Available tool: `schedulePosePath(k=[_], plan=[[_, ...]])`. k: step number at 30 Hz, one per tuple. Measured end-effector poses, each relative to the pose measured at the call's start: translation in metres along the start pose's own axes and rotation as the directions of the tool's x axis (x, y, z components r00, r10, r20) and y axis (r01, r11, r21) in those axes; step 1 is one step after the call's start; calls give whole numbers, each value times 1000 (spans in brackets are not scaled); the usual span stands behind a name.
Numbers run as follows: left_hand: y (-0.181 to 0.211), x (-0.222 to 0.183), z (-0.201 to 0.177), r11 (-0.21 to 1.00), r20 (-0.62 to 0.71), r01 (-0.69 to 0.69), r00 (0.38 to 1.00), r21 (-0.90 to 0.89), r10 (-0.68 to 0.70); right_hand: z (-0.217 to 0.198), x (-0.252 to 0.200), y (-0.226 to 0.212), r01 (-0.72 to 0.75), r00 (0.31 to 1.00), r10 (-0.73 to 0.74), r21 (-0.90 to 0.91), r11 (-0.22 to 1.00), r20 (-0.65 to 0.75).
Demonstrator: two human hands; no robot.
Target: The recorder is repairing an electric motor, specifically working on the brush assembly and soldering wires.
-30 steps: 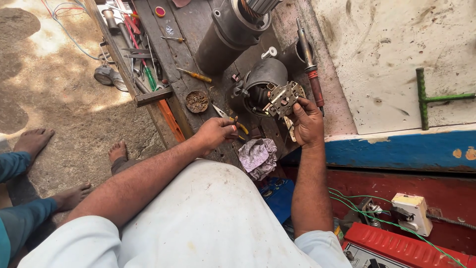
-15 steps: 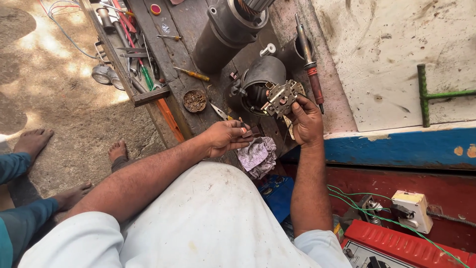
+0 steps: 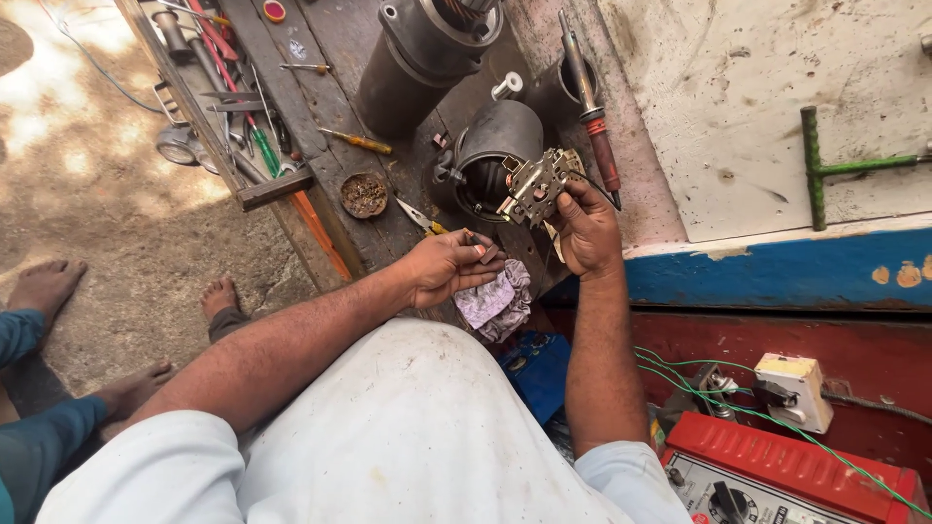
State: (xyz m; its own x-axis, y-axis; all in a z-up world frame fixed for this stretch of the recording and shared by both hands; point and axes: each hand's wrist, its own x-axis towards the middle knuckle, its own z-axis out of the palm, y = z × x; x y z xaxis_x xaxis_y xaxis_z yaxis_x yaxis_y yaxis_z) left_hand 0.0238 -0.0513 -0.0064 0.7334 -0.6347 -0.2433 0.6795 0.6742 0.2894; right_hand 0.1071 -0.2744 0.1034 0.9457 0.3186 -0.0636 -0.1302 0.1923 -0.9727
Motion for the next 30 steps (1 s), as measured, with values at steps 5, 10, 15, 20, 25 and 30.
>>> schedulePosePath(k=[5, 10, 15, 20, 25, 30], plan=[[1, 2, 5, 1000, 29, -13, 1000, 1, 13, 0, 3, -3, -27, 1000, 27, 0, 1000, 14], [1, 2, 6, 1000, 45, -20, 999, -8, 20, -2, 4, -3, -41, 999, 41, 11, 999, 23], [3, 0, 7, 1000, 24, -25, 999, 9, 25, 0, 3, -4, -37, 999, 37, -11, 999, 4], [4, 1, 8, 1000, 27, -21, 999, -19, 22, -6, 5, -3, -35, 999, 35, 3, 999, 36], [5, 2, 9, 999, 49, -28, 998, -41, 30, -9, 5, -2, -38, 997, 36, 20, 999, 63], [7, 4, 9, 999, 39, -23, 999, -38, 24, -5, 4, -5, -33, 998, 34, -11, 999, 59]])
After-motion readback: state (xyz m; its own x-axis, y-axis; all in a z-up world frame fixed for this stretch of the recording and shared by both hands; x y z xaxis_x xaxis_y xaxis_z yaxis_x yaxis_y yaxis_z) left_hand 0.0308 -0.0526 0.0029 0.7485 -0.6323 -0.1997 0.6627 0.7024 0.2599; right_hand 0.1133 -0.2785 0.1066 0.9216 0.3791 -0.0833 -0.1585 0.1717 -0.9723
